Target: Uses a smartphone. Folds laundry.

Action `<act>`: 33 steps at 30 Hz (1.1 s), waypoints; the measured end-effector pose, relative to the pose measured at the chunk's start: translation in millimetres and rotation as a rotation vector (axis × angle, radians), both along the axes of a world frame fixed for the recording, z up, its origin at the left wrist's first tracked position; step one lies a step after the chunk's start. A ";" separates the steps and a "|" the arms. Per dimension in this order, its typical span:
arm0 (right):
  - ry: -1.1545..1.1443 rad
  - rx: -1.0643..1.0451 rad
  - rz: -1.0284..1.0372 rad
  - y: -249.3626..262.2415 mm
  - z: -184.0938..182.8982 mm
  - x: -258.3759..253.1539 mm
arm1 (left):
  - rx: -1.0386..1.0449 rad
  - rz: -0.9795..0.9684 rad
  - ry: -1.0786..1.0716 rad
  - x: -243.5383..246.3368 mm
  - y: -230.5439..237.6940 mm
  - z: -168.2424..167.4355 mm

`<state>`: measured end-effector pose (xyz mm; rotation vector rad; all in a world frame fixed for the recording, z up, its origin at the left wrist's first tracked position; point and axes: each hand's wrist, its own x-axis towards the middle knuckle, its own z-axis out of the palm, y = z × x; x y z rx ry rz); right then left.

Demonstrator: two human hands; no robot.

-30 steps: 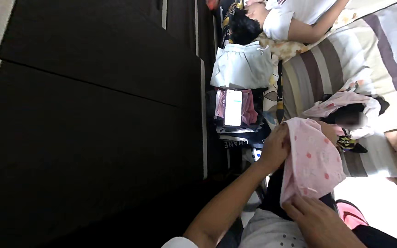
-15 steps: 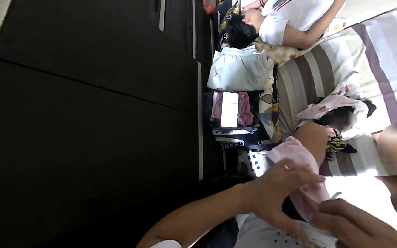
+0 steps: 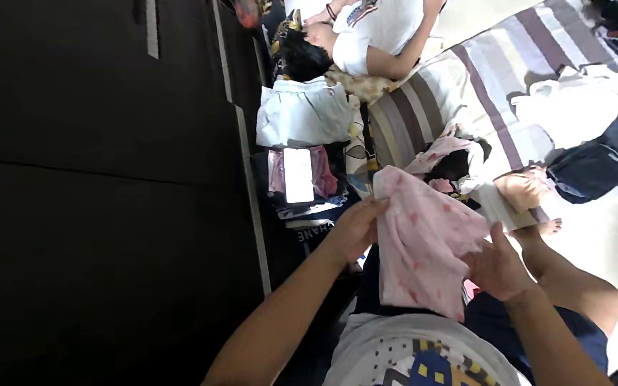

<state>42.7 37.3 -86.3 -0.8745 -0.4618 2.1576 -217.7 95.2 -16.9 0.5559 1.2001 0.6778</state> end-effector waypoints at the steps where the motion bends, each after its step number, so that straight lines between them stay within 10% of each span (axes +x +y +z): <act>1: -0.041 -0.006 0.029 0.3 -15.0 -0.2 | -0.028 0.001 0.082 -5.4 4.9 -18.1; 8: -0.443 -0.215 -0.086 11.5 -38.9 -15.2 | 0.118 0.108 0.492 -10.9 -27.6 -70.1; 14: -1.038 0.154 -0.105 -20.8 -41.7 -10.8 | 0.203 -0.178 0.780 -3.5 -83.8 -42.3; 20: -0.804 -0.042 0.188 -61.6 -34.5 -18.8 | 0.083 -0.479 0.759 -3.8 -93.7 -26.1; 24: -0.633 -0.093 0.093 -60.5 -29.1 -16.2 | 0.201 -0.295 0.557 -11.1 -90.0 -25.2; 28: -0.754 0.467 -0.184 -75.8 -20.8 -11.4 | 0.320 -0.321 0.316 -31.6 -86.2 2.3; 33: -1.125 1.181 0.152 -110.8 -8.5 3.3 | 0.574 -0.686 0.479 -76.3 -118.5 -22.0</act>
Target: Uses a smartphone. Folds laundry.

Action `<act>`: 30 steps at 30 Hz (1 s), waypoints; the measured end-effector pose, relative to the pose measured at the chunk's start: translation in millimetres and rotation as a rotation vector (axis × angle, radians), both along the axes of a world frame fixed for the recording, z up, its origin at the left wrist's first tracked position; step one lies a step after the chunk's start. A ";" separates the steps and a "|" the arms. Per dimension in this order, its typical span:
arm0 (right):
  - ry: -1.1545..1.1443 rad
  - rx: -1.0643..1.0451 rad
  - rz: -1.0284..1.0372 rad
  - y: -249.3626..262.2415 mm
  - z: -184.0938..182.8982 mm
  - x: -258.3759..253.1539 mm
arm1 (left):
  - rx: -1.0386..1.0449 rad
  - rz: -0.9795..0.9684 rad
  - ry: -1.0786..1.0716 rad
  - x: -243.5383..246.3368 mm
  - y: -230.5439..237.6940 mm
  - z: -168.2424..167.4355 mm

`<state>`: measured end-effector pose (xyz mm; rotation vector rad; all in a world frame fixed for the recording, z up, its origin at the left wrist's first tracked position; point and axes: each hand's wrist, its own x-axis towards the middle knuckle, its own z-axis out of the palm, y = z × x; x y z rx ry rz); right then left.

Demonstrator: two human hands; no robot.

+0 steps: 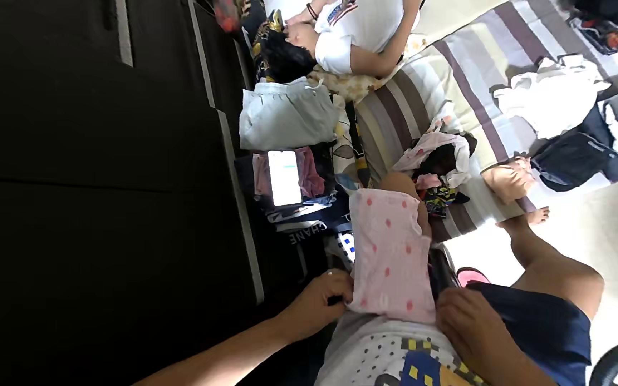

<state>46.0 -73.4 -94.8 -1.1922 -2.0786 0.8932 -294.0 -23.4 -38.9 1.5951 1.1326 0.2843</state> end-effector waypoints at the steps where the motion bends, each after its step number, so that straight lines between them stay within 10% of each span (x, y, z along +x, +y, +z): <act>1: -0.026 -0.100 0.083 -3.7 0.3 0.1 | 0.019 -0.046 0.087 -6.5 -6.5 -8.2; 5: -0.138 -0.832 0.292 37.1 17.3 12.7 | -0.219 -0.120 0.274 -8.3 -13.5 -16.8; 9: -0.099 -0.737 -0.081 81.7 6.4 12.8 | -0.552 -0.223 0.495 -4.7 24.4 -10.9; 15: 0.247 -0.763 -0.422 136.3 -19.3 -19.4 | 0.018 0.046 0.589 47.0 117.2 33.4; 20: 0.261 -1.070 -0.533 167.6 -18.6 -43.1 | -0.140 0.112 0.822 47.7 163.8 11.8; 25: 0.534 -1.061 -0.651 167.2 -17.1 -52.5 | -0.543 0.342 0.429 35.6 142.6 -36.3; 30: 0.771 -1.209 -0.856 176.6 -15.2 -52.1 | -0.443 0.719 -0.209 47.5 115.9 -53.9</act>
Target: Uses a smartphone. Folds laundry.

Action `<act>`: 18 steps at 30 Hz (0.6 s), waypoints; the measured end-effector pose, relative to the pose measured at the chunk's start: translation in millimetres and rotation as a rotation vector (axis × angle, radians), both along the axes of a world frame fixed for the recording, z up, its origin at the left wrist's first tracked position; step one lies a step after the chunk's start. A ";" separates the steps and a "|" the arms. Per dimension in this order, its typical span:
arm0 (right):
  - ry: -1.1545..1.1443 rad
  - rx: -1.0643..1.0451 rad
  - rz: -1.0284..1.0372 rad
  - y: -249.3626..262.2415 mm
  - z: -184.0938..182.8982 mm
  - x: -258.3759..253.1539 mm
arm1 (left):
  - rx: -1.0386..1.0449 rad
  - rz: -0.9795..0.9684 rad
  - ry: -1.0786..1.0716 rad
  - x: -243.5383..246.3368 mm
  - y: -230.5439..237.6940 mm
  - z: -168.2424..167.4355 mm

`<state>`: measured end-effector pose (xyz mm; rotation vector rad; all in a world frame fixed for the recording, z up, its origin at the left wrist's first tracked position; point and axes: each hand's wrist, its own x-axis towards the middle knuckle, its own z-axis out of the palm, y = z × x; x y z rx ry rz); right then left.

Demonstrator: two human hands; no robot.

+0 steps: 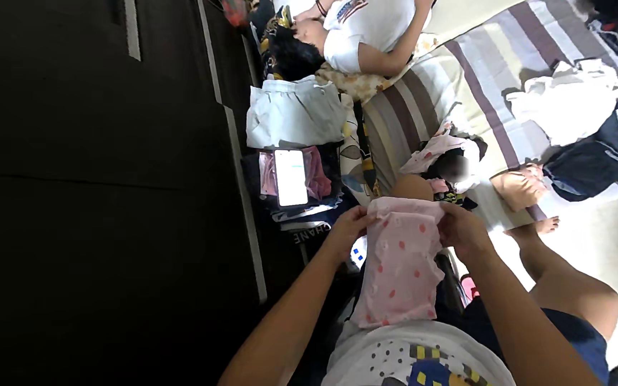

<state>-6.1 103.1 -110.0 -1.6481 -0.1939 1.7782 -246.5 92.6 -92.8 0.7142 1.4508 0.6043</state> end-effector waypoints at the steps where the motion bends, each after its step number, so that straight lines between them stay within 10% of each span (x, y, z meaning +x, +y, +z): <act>1: 0.016 -0.007 -0.013 2.5 0.2 1.1 | 0.048 0.043 -0.014 2.9 -0.6 -1.4; 7: -0.032 0.251 -0.137 7.5 2.4 0.0 | 0.156 0.000 0.247 -1.7 -3.0 -7.2; 13: -0.692 0.794 0.380 -34.7 -1.1 -13.2 | 0.386 0.258 1.033 -91.8 0.8 -31.7; 18: -0.963 0.991 0.655 -54.9 -14.4 -45.2 | 0.301 0.485 1.075 -165.6 14.2 -46.6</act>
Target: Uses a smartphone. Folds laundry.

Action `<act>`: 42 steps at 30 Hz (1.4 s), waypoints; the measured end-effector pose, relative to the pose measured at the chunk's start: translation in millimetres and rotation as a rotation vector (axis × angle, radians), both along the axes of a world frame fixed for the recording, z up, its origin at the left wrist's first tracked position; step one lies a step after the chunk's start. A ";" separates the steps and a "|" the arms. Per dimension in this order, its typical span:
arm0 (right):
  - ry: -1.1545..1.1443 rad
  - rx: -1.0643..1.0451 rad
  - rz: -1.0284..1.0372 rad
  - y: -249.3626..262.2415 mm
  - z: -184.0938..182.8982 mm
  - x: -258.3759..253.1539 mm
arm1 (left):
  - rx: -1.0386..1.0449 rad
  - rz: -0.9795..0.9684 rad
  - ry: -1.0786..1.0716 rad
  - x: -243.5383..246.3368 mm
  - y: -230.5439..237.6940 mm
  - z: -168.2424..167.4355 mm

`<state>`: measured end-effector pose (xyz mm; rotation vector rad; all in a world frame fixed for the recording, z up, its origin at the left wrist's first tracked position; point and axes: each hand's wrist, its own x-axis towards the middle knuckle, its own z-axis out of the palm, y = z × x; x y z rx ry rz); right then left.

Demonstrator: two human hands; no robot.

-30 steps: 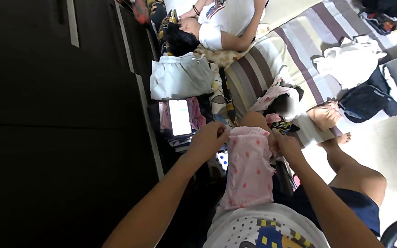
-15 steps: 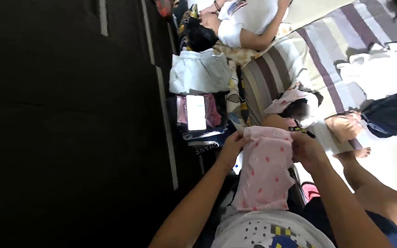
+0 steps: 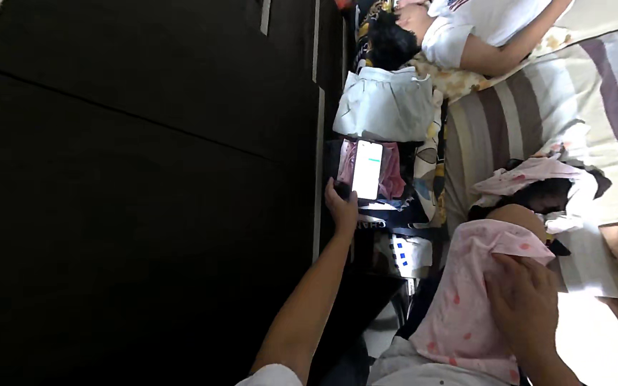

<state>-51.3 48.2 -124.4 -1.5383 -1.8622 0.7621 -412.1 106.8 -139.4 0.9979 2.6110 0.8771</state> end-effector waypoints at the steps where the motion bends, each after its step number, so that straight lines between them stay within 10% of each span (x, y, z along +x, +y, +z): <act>1: -0.028 0.030 0.009 -0.8 -4.4 -1.8 | -0.007 -0.002 -0.041 -8.7 1.1 -3.7; 18: -0.059 0.130 0.051 3.7 -16.1 -1.7 | -0.036 -0.025 0.119 -3.2 5.9 -25.0; 27: 0.304 -0.436 -0.209 24.3 -8.8 15.2 | 0.020 0.000 -0.136 -14.3 1.1 -8.9; 42: -0.182 0.025 0.169 4.0 -16.2 2.3 | 0.000 -0.051 -0.198 -23.9 -0.1 -2.9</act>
